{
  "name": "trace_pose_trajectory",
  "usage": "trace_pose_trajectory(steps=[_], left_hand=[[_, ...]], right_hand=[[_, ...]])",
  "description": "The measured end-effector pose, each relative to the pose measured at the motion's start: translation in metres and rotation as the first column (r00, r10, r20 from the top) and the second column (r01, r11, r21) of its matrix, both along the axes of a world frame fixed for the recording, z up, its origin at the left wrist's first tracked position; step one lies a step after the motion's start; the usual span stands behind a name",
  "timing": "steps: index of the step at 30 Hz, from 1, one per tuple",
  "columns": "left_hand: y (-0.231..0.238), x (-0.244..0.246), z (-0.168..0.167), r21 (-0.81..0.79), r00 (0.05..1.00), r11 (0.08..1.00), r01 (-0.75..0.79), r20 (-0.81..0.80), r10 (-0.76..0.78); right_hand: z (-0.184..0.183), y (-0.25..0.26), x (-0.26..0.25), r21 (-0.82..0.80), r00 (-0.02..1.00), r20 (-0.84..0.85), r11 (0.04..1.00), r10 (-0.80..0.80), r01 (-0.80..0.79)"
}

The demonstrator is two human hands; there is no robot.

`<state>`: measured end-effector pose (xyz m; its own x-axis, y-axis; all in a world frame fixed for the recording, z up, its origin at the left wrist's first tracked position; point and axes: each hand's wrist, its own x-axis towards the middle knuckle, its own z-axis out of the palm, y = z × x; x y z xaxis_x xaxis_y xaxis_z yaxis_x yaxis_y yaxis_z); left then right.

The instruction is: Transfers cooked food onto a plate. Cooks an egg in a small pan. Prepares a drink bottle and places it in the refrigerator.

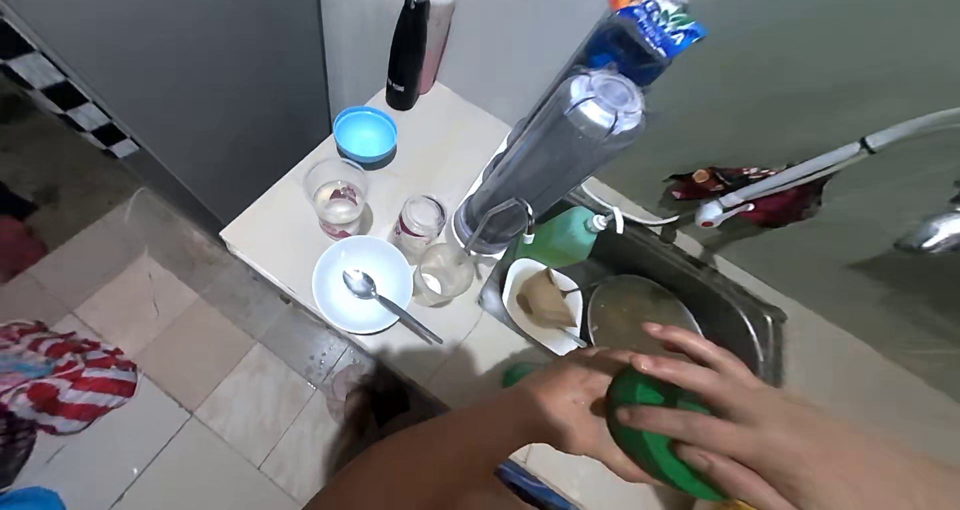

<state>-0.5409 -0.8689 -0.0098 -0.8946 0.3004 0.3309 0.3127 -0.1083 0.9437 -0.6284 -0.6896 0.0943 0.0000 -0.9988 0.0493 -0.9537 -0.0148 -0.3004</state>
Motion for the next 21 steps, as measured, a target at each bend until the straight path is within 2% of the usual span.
trace_pose_trajectory(steps=[2,4,6,7,8,9,10,11,12,13,15,17,19,21], left_hand=[[0.000,0.003,0.002,-0.028,0.997,0.999,-0.019,0.079,0.021],[0.009,0.007,0.001,-0.125,0.990,0.991,-0.049,0.128,0.065],[0.019,0.010,-0.006,-0.106,0.987,0.983,-0.152,0.028,0.155],[0.019,0.010,-0.009,-0.072,0.983,0.980,-0.183,-0.042,0.181],[0.015,0.008,-0.009,-0.045,0.987,0.988,-0.147,-0.072,0.143],[0.005,0.005,-0.004,-0.037,0.999,0.999,-0.023,-0.038,0.022],[-0.006,-0.001,0.003,-0.048,0.992,0.991,0.128,0.027,-0.127],[-0.012,-0.008,0.008,-0.079,0.971,0.968,0.239,0.047,-0.236],[-0.015,-0.013,0.010,-0.107,0.949,0.943,0.315,0.041,-0.312],[-0.016,-0.016,0.011,-0.135,0.938,0.929,0.345,0.013,-0.347],[-0.012,-0.012,0.008,-0.168,0.953,0.940,0.296,-0.010,-0.302],[-0.006,0.001,0.006,-0.156,0.980,0.967,0.200,0.047,-0.195],[-0.001,0.013,0.004,-0.129,0.992,0.985,0.115,0.075,-0.106],[0.001,0.018,0.003,-0.129,0.993,0.987,0.100,0.080,-0.090]], right_hand=[[-0.007,0.002,0.016,-0.004,0.962,0.096,0.966,-0.256,0.257],[-0.008,0.003,0.040,0.020,0.803,0.154,0.815,-0.575,0.580],[0.003,0.003,0.050,0.140,0.635,0.275,0.684,-0.722,0.716],[0.008,0.007,0.047,0.184,0.625,0.335,0.700,-0.705,0.690],[0.011,0.015,0.039,0.177,0.701,0.363,0.784,-0.613,0.594],[0.011,0.022,0.030,0.112,0.837,0.323,0.896,-0.443,0.431],[0.012,0.024,0.020,0.046,0.949,0.212,0.972,-0.233,0.229],[0.013,0.021,0.014,-0.008,0.994,0.099,0.999,-0.044,0.045],[0.012,0.016,0.013,-0.056,0.996,0.024,0.995,0.088,-0.087],[0.008,0.010,0.014,-0.112,0.987,-0.012,0.981,0.160,-0.160],[-0.008,0.005,0.020,-0.235,0.990,-0.025,0.961,0.142,-0.144],[-0.017,0.004,0.027,-0.305,0.998,-0.027,0.951,0.052,-0.058],[-0.018,0.005,0.037,-0.290,0.998,-0.030,0.956,-0.048,0.038],[-0.016,0.007,0.047,-0.253,0.987,-0.030,0.957,-0.156,0.143]])
